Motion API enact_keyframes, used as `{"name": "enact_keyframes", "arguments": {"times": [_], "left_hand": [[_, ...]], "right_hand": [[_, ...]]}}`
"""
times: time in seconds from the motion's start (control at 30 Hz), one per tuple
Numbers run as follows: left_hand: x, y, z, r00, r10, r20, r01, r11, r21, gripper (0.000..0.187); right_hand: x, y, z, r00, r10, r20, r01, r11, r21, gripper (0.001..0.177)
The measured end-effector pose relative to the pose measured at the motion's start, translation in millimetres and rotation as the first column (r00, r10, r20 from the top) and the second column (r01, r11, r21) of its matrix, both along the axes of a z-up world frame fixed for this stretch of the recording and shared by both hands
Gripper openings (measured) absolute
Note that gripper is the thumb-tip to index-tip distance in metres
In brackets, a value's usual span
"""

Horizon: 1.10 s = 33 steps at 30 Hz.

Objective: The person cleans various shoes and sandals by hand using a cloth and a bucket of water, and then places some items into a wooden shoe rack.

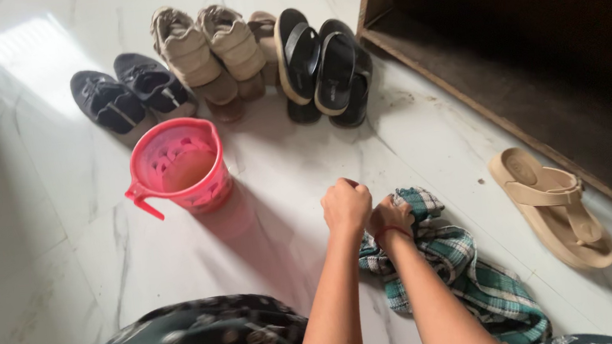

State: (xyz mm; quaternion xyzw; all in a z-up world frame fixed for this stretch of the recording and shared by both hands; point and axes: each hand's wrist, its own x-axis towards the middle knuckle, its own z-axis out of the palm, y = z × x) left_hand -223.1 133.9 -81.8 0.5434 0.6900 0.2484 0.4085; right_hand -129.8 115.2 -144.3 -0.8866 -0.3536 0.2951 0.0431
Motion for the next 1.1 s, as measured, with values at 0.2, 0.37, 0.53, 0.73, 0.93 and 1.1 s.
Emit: {"name": "enact_keyframes", "arguments": {"times": [0.2,0.37,0.53,0.73,0.93,1.1], "left_hand": [[1.2,-12.3,-19.6,1.000,0.007,0.001,-0.007,0.996,-0.088,0.034],[0.2,-5.6,-27.4,0.999,0.012,-0.051,-0.017,0.995,-0.102,0.033],[10.9,-3.4,-44.5,0.997,-0.049,-0.058,0.041,0.990,-0.132,0.036],[29.8,-12.7,-81.8,0.969,-0.211,-0.131,0.195,0.973,-0.125,0.042],[31.5,-12.2,-95.6,0.986,-0.164,-0.036,0.163,0.986,-0.037,0.051],[31.0,-8.2,-76.6,0.991,-0.132,-0.018,0.132,0.991,-0.017,0.052]], "right_hand": [[2.9,15.9,-58.9,0.819,-0.444,-0.364,0.536,0.818,0.210,0.053],[-3.5,20.1,-100.1,0.950,-0.273,0.150,0.178,0.870,0.460,0.048],[19.7,13.5,-80.9,0.824,-0.567,0.009,0.467,0.688,0.556,0.052],[34.1,-10.8,-38.2,0.967,-0.146,0.211,0.098,0.970,0.222,0.039],[41.7,-7.6,-29.3,0.984,-0.097,0.146,0.037,0.930,0.367,0.034],[48.2,-3.0,-4.5,0.996,-0.057,-0.074,0.082,0.914,0.398,0.015]]}}
